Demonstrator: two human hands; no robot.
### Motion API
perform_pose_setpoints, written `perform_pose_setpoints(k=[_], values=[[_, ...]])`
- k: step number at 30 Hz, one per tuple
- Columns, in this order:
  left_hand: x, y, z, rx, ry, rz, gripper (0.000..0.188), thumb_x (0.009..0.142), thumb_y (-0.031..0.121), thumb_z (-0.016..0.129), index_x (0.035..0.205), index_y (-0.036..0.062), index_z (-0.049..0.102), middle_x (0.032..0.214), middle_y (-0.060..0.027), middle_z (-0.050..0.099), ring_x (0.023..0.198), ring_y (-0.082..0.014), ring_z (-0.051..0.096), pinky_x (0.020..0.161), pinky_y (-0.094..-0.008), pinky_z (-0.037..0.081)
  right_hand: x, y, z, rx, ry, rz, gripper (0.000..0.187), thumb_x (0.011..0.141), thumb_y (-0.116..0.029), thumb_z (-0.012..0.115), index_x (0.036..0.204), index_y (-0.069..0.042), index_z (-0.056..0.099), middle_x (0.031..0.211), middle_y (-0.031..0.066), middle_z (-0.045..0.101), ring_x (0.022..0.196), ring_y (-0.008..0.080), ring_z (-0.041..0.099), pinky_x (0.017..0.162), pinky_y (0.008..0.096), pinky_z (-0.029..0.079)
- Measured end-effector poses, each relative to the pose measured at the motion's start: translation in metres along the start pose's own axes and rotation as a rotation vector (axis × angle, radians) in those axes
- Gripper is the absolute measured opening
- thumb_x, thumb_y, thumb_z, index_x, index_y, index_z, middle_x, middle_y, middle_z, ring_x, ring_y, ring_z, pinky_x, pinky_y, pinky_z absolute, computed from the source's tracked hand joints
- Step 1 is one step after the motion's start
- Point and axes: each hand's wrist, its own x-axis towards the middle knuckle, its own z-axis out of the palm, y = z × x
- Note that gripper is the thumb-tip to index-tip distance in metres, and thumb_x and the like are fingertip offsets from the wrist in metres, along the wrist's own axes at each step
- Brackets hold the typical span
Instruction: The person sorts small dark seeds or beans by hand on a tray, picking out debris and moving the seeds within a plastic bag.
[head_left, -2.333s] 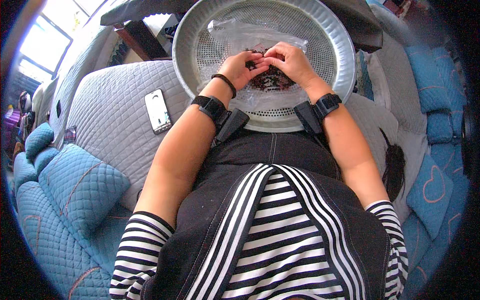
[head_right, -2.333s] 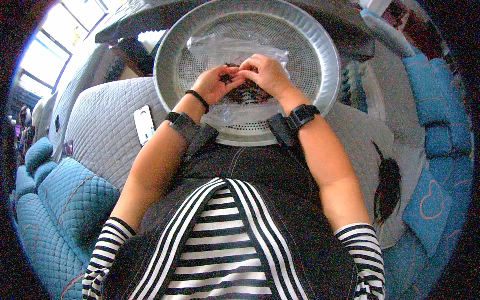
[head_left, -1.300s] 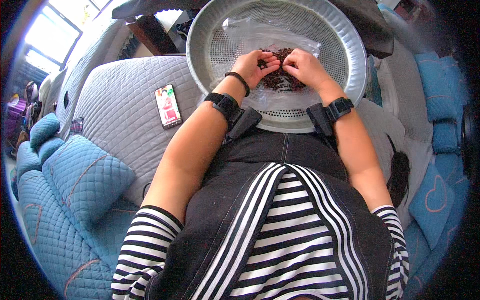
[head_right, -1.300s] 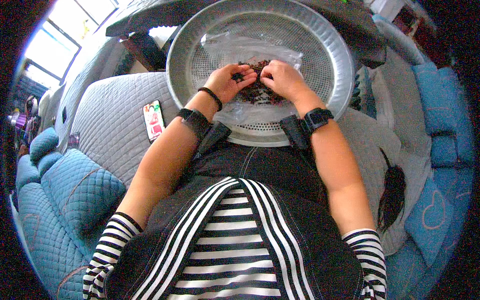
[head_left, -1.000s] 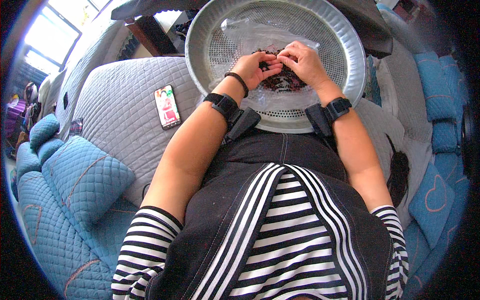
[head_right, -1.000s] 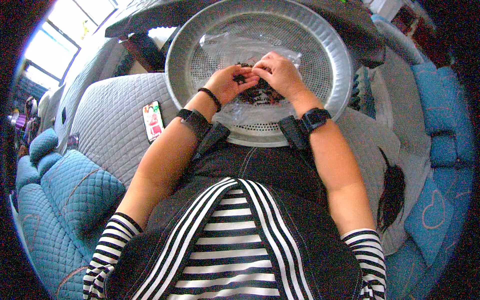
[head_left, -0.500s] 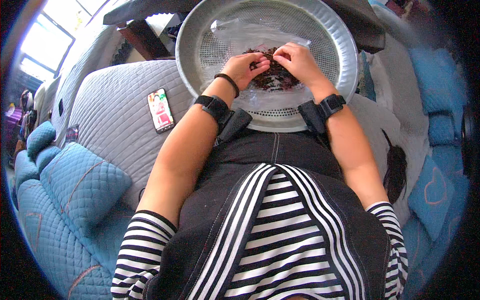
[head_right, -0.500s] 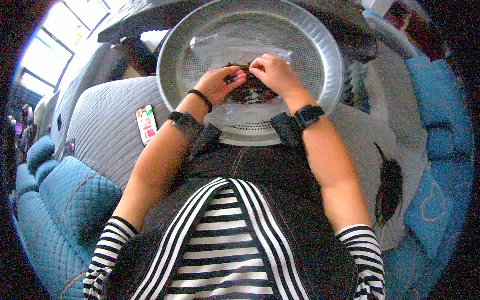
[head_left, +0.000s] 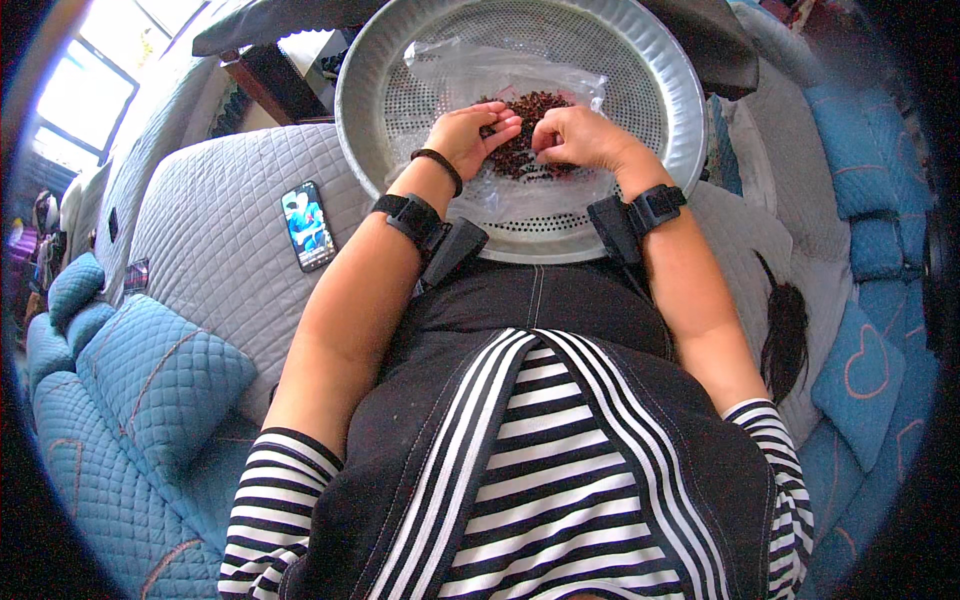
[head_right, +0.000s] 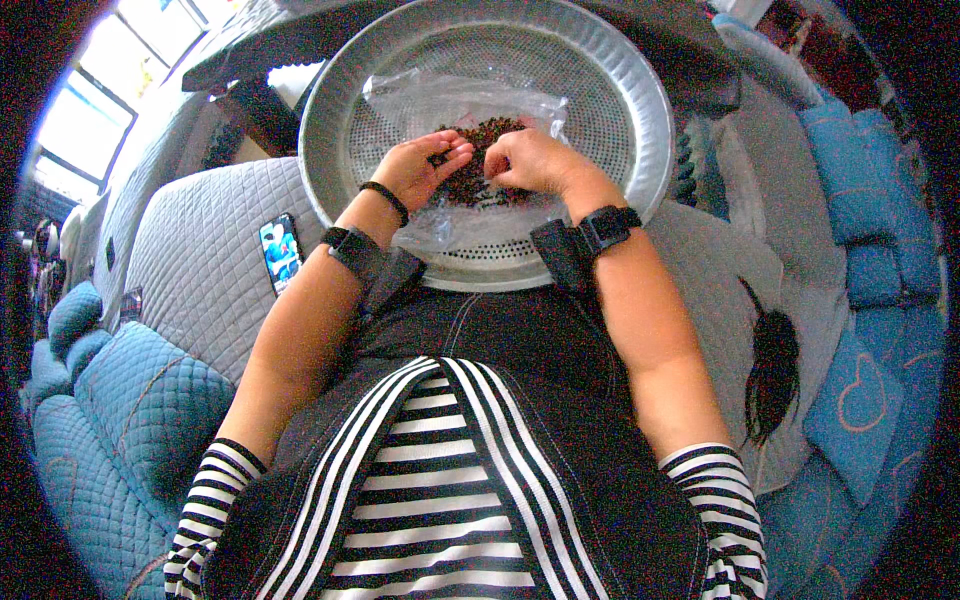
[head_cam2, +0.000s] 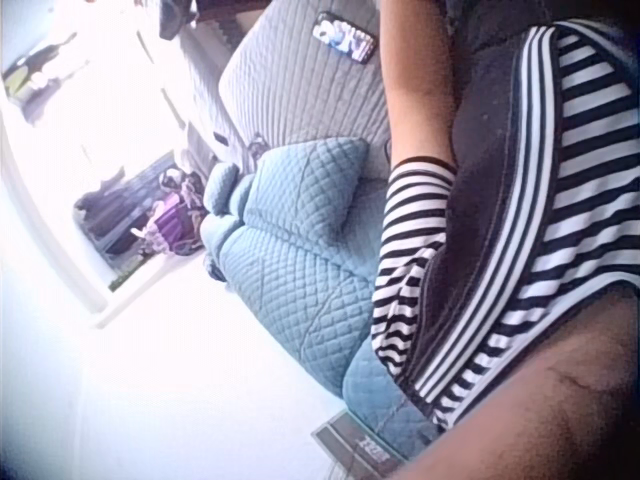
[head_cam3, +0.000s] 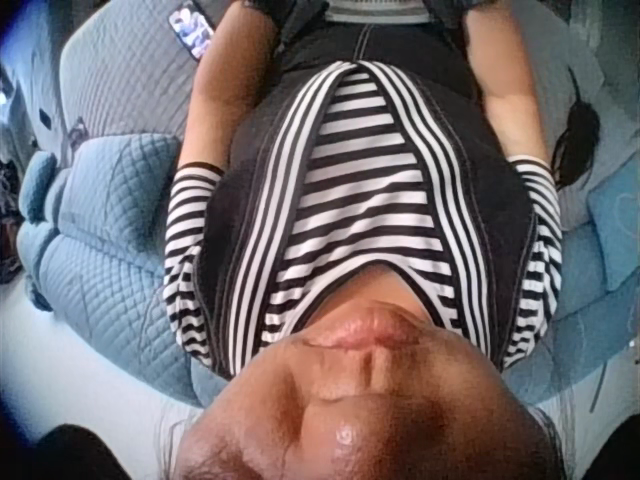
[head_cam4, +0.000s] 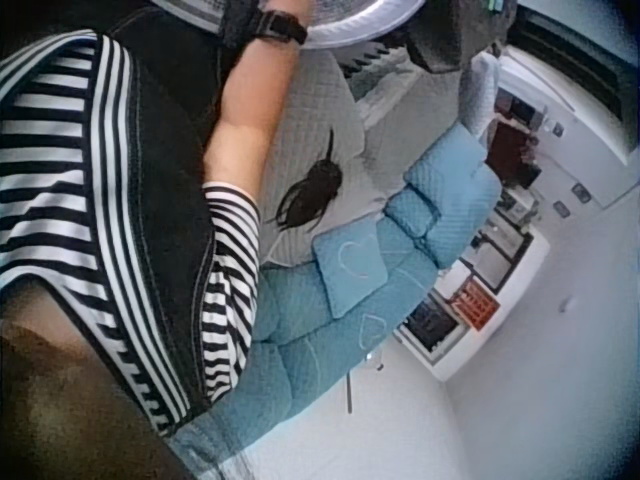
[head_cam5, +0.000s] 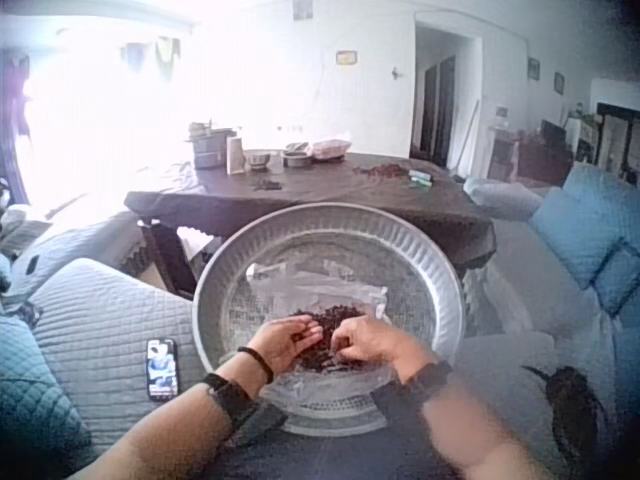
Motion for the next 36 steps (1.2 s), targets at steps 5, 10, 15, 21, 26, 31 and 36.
perform_pose_setpoints(k=[5,10,15,21,26,31,36], values=[[0.004,0.000,-0.006,-0.051,-0.041,-0.012,0.018,0.085,-0.002,0.041,0.100,-0.0103,0.047,0.089,-0.0170,0.053,0.082,-0.0275,0.057,0.078,-0.0365,0.052,0.002,-0.007,0.008,-0.155,-0.035,-0.090,0.024,0.061,-0.020,0.071,0.082,-0.010,0.064,0.083,0.0106,0.058,0.083,0.0273,0.057,0.072,0.0354,0.046],[0.002,-0.001,-0.004,-0.046,-0.023,-0.018,0.018,0.085,0.000,0.042,0.099,-0.0097,0.048,0.089,-0.0166,0.053,0.085,-0.0277,0.057,0.079,-0.0360,0.052,0.003,-0.008,0.014,-0.215,-0.064,-0.105,0.024,0.060,-0.022,0.071,0.081,-0.012,0.063,0.084,0.0092,0.056,0.086,0.0275,0.056,0.073,0.0364,0.046],[0.004,-0.002,-0.007,-0.023,-0.031,-0.018,0.019,0.085,0.002,0.044,0.099,-0.0089,0.049,0.090,-0.0165,0.054,0.087,-0.0277,0.057,0.082,-0.0361,0.051,0.004,-0.003,0.015,-0.214,-0.014,-0.089,0.016,0.065,-0.019,0.066,0.078,-0.011,0.064,0.081,0.0091,0.058,0.082,0.0277,0.057,0.073,0.0373,0.045],[0.005,-0.002,-0.006,-0.059,-0.043,-0.035,0.018,0.085,0.003,0.045,0.099,-0.0083,0.049,0.089,-0.0165,0.055,0.086,-0.0276,0.057,0.083,-0.0375,0.050,0.006,0.001,0.012,-0.109,0.205,-0.112,0.012,0.070,-0.015,0.061,0.078,-0.007,0.063,0.080,0.0122,0.061,0.078,0.0287,0.059,0.070,0.0375,0.046],[0.005,-0.001,-0.005,-0.048,-0.035,-0.045,0.018,0.086,0.004,0.045,0.099,-0.0083,0.049,0.088,-0.0169,0.055,0.087,-0.0280,0.057,0.083,-0.0374,0.049,0.006,-0.001,0.012,-0.122,0.299,-0.101,0.012,0.070,-0.013,0.059,0.080,-0.006,0.062,0.080,0.0124,0.062,0.077,0.0284,0.060,0.069,0.0362,0.047],[0.010,-0.004,-0.010,-0.040,-0.086,-0.076,0.019,0.087,0.006,0.042,0.098,-0.0088,0.048,0.090,-0.0174,0.054,0.085,-0.0274,0.056,0.083,-0.0373,0.049,0.007,-0.010,0.009,0.045,0.510,-0.053,0.013,0.076,-0.009,0.057,0.087,-0.002,0.061,0.080,0.0094,0.063,0.075,0.0182,0.061,0.068,0.0268,0.048],[0.008,-0.004,-0.007,-0.053,-0.150,-0.107,0.019,0.088,0.006,0.039,0.097,-0.0094,0.047,0.090,-0.0180,0.053,0.083,-0.0265,0.055,0.084,-0.0381,0.049,0.009,-0.011,0.010,0.095,0.457,-0.165,0.017,0.079,-0.012,0.058,0.093,-0.004,0.062,0.084,0.0093,0.064,0.075,0.0163,0.062,0.067,0.0258,0.048]])
